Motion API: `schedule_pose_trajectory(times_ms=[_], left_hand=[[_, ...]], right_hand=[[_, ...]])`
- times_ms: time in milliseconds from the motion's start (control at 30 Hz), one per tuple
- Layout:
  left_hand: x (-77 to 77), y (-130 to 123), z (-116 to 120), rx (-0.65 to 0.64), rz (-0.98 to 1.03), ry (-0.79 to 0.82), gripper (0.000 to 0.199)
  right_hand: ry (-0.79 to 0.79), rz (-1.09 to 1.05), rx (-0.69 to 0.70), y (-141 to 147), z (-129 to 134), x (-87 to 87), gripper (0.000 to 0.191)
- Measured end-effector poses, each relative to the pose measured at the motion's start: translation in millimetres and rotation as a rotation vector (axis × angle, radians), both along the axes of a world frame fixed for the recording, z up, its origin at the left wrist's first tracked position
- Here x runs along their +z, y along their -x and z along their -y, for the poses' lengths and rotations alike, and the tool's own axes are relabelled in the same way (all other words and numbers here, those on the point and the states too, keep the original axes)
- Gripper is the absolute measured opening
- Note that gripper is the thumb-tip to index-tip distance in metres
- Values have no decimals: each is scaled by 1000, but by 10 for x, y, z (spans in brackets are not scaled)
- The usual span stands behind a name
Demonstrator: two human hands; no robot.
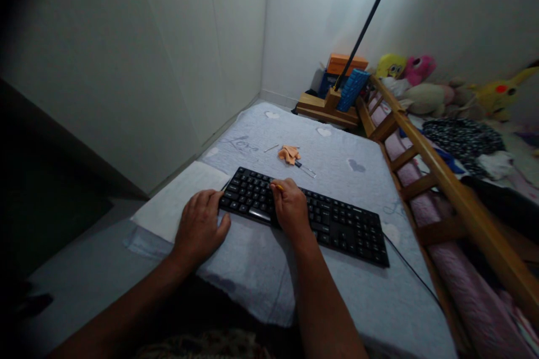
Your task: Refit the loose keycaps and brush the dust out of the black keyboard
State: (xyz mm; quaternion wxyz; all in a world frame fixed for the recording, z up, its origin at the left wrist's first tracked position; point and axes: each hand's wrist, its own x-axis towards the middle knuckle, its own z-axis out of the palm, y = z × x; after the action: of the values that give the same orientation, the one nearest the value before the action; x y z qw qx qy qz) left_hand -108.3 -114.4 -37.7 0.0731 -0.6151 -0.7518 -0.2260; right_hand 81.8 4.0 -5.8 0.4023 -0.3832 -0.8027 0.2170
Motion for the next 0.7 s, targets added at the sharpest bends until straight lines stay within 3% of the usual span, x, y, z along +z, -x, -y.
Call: schedule_pose_trajectory(times_ms=[133,333,500,600,700], left_hand=[[-2,0,8,4,-4,3,39],[2,4,5,0,-4,11,37],[2,5,-5,3,-6,6,37],[2,8,-6,1,-2,6,36],[-2,9,-2,-2,1,5,36]], right_hand=[[31,22,75,18,37,30,28],[177,-43,147,32,106,127,29],[336,-131,181,21,123,107,31],[383,-191,150,0,102,68,35],[275,-208,38,-15,63,52,35]])
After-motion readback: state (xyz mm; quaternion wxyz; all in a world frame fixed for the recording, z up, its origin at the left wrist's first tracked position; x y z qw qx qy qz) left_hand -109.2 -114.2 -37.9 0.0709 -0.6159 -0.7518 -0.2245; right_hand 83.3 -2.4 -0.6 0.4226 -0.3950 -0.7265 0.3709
